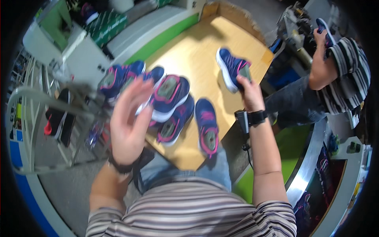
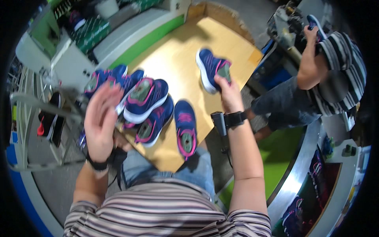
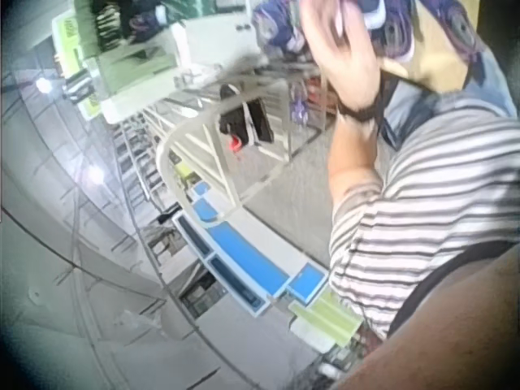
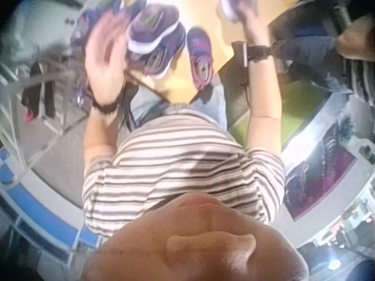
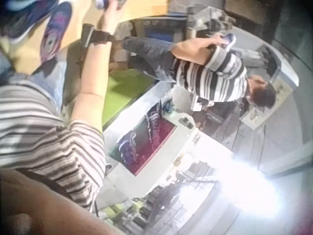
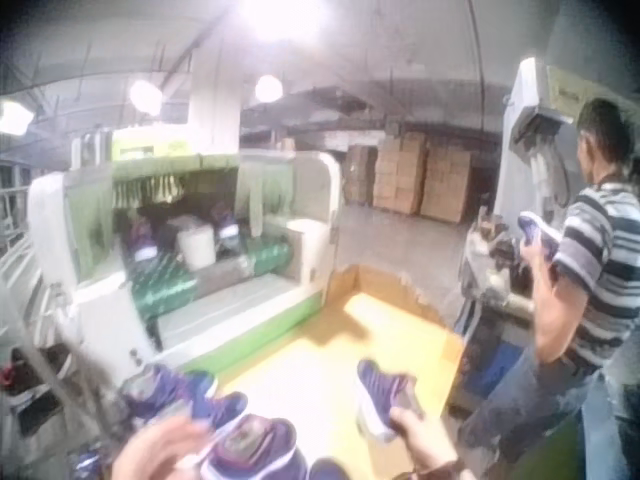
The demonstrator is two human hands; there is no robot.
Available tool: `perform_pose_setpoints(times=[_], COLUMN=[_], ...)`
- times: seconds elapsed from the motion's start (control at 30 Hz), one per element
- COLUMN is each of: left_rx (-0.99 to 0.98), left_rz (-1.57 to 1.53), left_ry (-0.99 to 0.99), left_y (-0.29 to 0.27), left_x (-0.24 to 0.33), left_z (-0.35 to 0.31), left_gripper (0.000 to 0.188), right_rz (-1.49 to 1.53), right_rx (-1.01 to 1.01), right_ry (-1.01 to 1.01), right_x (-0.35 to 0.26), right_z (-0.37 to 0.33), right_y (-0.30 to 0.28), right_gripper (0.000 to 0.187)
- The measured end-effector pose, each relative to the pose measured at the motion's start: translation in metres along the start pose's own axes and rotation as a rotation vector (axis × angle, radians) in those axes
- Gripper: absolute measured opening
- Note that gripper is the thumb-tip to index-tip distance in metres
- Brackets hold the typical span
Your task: The recorder is organizing and inspecting pairs of shoes at a manufacturing or warehouse station.
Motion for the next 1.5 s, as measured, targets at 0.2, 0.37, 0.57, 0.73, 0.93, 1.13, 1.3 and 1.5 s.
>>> perform_pose_setpoints(times=[0.2, 0.37, 0.57, 0.73, 0.93, 1.13, 1.3, 1.5], left_rx=[-0.242, -0.343, 0.198, 0.543, 0.407, -0.143, -0.011, 0.014], left_rz=[-0.768, -1.111, -1.014, -1.022, -1.353, -0.749, -0.609, -0.485], left_ry=[-0.352, -0.268, -0.333, -0.258, -0.488, -0.388, -0.632, -0.638], left_y=[0.049, 0.019, -0.088, -0.143, -0.120, -0.076, -0.077, -0.089], left_x=[-0.007, -0.001, -0.072, -0.137, -0.102, -0.040, -0.051, -0.059], left_z=[0.033, 0.055, 0.195, 0.235, 0.191, 0.063, -0.012, -0.042], left_gripper=[0.077, 0.085, 0.085, 0.069, 0.067, 0.063, 0.058, 0.049], right_rz=[0.019, -0.805, -0.545, -0.215, -0.343, -0.481, -1.252, -1.316], right_rx=[-0.590, -0.277, -0.130, 0.071, -0.045, -0.247, -0.086, -0.495], right_ry=[-0.359, -0.313, -0.064, 0.060, -0.491, -0.845, -0.773, -0.879], right_x=[-0.076, -0.004, 0.061, 0.017, -0.114, -0.196, -0.130, -0.068], right_z=[-0.141, -0.175, -0.199, -0.177, -0.062, 0.147, 0.241, 0.117], right_y=[0.127, 0.083, 0.050, 0.009, 0.090, 0.281, 0.352, 0.283], right_gripper=[0.103, 0.103, 0.099, 0.074, 0.052, 0.045, 0.078, 0.065])
Point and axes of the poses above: each hand's wrist, its own z-axis towards the middle knuckle, its own y-axis out of the palm, x = y × z, the point moved 5 cm from there along z, towards the middle knuckle, and after that the axes turned 5 degrees about y, right-handed, at the moved point
